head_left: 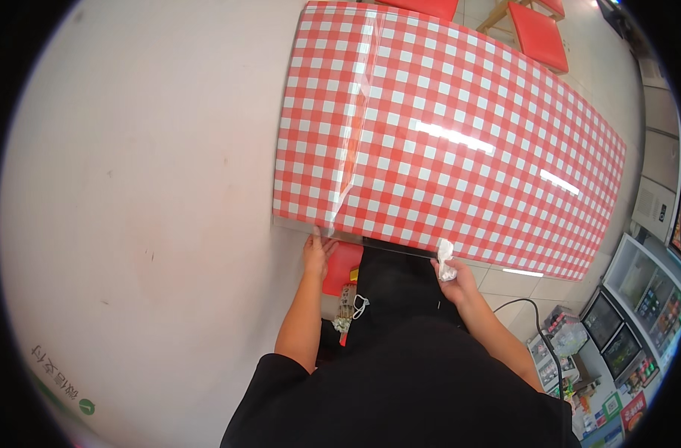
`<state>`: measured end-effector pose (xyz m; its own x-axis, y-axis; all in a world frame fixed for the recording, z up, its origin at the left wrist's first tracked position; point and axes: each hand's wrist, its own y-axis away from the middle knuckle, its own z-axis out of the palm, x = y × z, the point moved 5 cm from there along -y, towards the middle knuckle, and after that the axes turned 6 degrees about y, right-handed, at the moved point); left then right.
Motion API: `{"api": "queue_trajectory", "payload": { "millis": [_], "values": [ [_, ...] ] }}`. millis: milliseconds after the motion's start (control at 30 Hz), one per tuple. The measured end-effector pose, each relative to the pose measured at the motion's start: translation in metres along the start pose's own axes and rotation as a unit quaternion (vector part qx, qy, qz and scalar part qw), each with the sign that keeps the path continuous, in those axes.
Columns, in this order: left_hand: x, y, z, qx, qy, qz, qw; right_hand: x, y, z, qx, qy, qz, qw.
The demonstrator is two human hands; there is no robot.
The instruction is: The person wipes a table covered with a red-and-white checkered tablecloth using a white cloth, then moves to another table to wipe a small metal container and a bottle. The person also lifts and repositions the tablecloth on the first table.
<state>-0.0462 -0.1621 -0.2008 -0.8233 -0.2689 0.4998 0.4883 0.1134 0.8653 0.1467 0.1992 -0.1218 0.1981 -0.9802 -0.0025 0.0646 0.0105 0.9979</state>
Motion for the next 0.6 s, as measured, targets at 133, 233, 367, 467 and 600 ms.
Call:
{"api": "queue_trajectory", "payload": {
  "millis": [133,233,367,467,600],
  "values": [
    [-0.01,-0.006,0.012,-0.036,0.119,-0.029,0.992,-0.001,0.002,0.002,0.012,0.008,0.005,1.0],
    [-0.013,-0.012,0.022,-0.058,0.161,-0.019,0.985,0.0,-0.012,-0.01,0.033,0.002,0.031,0.999],
    [-0.022,-0.006,0.033,-0.048,0.233,-0.04,0.971,0.002,-0.013,-0.014,-0.028,0.045,0.012,0.999],
    [-0.008,0.018,0.065,-0.05,0.282,-0.059,0.956,0.003,-0.016,-0.017,-0.019,0.015,0.046,0.999],
    [0.004,0.033,0.072,-0.103,0.371,-0.06,0.921,0.001,-0.009,-0.015,-0.012,0.044,0.033,0.998]
  ]
}}
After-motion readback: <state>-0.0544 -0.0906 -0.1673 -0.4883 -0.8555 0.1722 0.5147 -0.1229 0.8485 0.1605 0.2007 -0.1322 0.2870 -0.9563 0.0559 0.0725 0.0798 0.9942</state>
